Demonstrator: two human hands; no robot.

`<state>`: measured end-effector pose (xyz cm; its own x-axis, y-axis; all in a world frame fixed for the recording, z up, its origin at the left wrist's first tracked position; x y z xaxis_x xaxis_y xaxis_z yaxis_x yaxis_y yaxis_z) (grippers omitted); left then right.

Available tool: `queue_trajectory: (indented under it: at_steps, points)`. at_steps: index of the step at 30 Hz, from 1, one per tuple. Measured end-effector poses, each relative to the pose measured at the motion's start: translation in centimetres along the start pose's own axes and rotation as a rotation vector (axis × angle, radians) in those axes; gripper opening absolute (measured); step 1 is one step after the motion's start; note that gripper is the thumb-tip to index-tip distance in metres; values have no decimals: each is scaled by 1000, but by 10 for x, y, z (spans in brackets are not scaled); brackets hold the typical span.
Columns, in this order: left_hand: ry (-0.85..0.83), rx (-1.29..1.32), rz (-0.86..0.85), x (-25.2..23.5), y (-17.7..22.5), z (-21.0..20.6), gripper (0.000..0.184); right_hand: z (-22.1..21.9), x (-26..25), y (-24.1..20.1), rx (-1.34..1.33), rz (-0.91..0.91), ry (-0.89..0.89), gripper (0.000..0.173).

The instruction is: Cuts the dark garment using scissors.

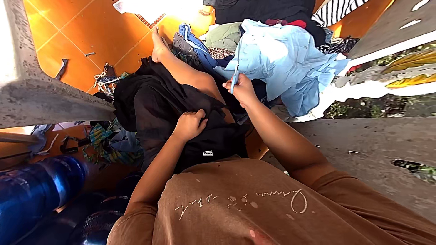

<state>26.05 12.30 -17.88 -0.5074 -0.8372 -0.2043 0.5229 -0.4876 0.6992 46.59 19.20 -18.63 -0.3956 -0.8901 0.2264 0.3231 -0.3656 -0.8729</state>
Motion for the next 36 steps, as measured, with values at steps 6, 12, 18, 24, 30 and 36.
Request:
queue_trajectory:
  at_steps: [6,12,18,24,30,36]
  points:
    - [-6,-7,9,-1,-2,-4,20,-77,14,-77,503,386,-226,37]
    - [-32,5,59,2,-6,-2,23,-136,16,-82,978,568,-466,28]
    - [129,-45,46,-2,-3,4,24,-98,-22,-87,728,382,-335,28]
    - [159,-47,128,-10,-10,1,42,-12,-96,-65,447,147,62,38]
    - [143,-63,232,-6,-11,3,40,3,-86,-6,282,-102,-37,41]
    - [-37,-109,310,-3,-18,1,21,25,-8,16,-12,-203,-210,42]
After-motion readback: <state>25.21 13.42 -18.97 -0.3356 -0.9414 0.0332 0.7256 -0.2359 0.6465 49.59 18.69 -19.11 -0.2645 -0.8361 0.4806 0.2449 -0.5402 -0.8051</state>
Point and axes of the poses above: each hand's wrist, its own x-axis away from the middle knuckle, its own z-axis out of the back of the hand, y = z × x, the point moved 7 cm from there along -x, towards the middle knuckle, and after that the axes turned 11 degrees about y, right-handed, at the moved point
